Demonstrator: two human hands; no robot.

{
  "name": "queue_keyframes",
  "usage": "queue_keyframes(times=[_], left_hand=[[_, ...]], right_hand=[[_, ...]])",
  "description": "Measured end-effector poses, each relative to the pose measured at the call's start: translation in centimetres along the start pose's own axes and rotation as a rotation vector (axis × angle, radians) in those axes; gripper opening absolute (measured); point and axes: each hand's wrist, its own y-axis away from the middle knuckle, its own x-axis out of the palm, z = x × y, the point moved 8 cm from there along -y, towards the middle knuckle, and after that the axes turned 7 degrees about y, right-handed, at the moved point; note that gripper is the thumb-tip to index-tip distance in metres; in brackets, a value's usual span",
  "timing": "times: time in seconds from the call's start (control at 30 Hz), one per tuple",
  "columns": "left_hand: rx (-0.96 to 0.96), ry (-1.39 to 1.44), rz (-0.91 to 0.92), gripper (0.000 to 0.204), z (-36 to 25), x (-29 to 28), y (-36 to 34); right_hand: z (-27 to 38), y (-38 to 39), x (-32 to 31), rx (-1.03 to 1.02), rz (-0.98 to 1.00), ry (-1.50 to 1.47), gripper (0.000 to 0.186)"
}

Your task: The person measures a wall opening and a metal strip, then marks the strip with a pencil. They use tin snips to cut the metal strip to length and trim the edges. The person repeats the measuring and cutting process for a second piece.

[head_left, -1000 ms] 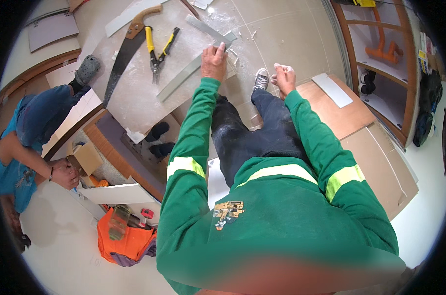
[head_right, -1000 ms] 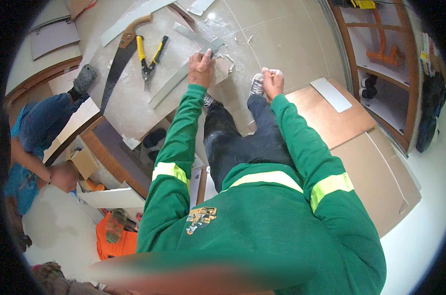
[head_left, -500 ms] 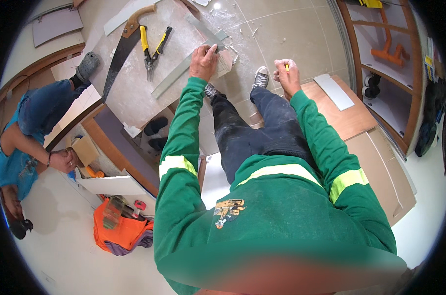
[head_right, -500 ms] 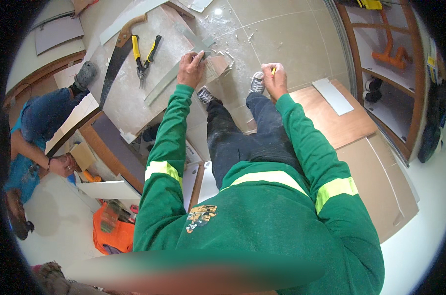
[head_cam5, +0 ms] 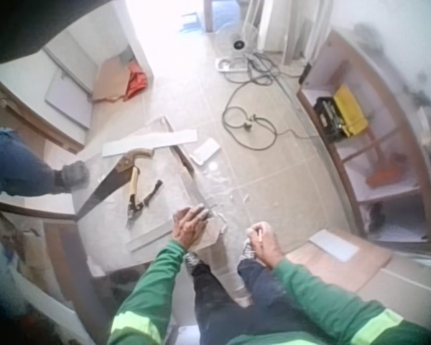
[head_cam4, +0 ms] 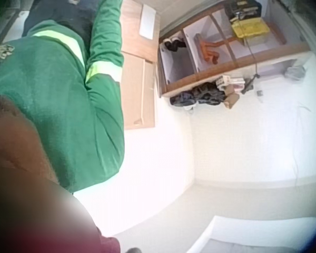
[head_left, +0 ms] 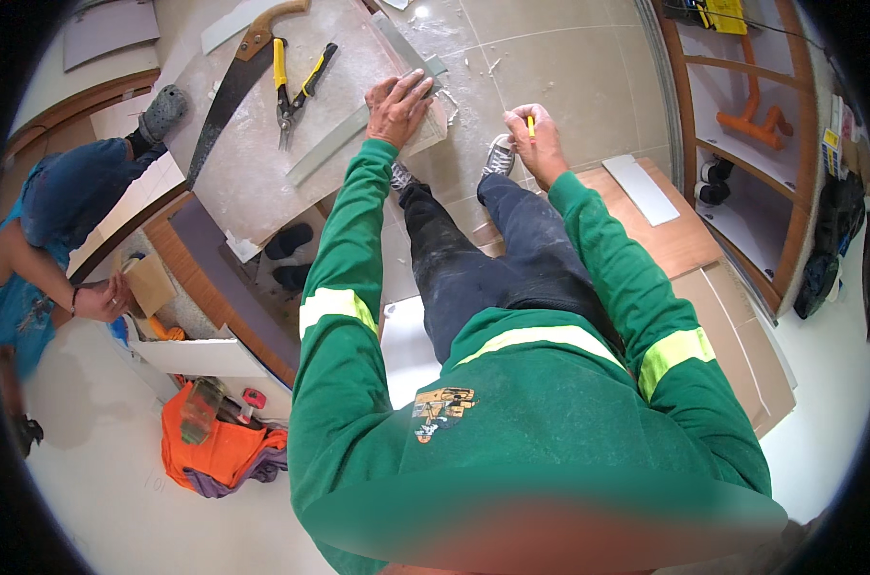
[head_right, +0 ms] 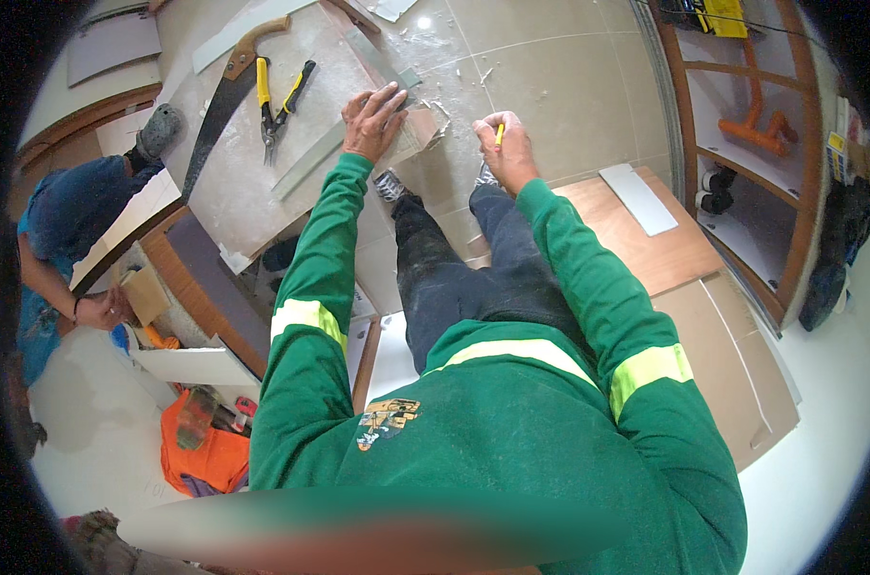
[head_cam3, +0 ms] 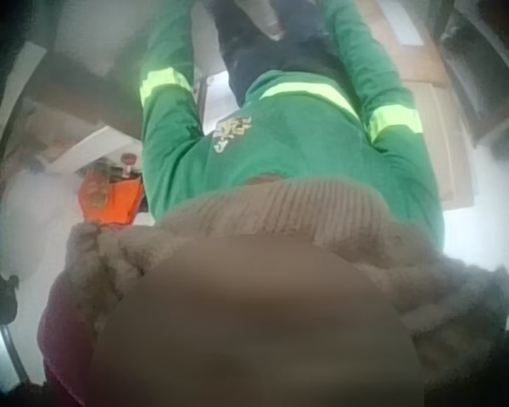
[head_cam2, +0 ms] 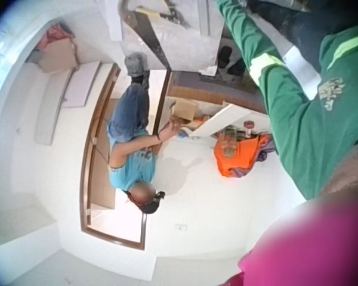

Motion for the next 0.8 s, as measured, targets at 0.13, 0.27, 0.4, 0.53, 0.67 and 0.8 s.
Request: queue_keyframes(times=[0.13,0.27,0.4,0.53,0.67,0.8], left_hand=[[-0.008,0.019,-0.022,0.045,0.1,0.3,0.0],[-0.03,0.018,-0.011,0.044,0.1,0.2,-0.1],[-0.025,0.029,-0.01,0.046,-0.2,-0.1,-0.2],[-0.016,0.074,-0.015,0.044,-0.2,-0.5,-0.2],[-0.01,0.092,-0.019,0.043,-0.2,-0.6,-0.2],[-0.016,0.092,-0.016,0.044,0.0,-0.5,-0.1]], right_hand=[[3.0,-0.3,1.2,-0.069,0.083,0.056,0.046],[5.2,-1.9,2.7,-0.132,0.193,-0.137,0.052],[6.3,-5.3,4.6,-0.255,0.21,-0.118,0.042],[7.1,-8.1,6.5,-0.404,0.244,-0.104,0.035],[6.5,-9.2,6.7,-0.368,0.251,-0.165,0.035],[6.5,-9.2,6.9,-0.409,0.26,-0.052,0.033]])
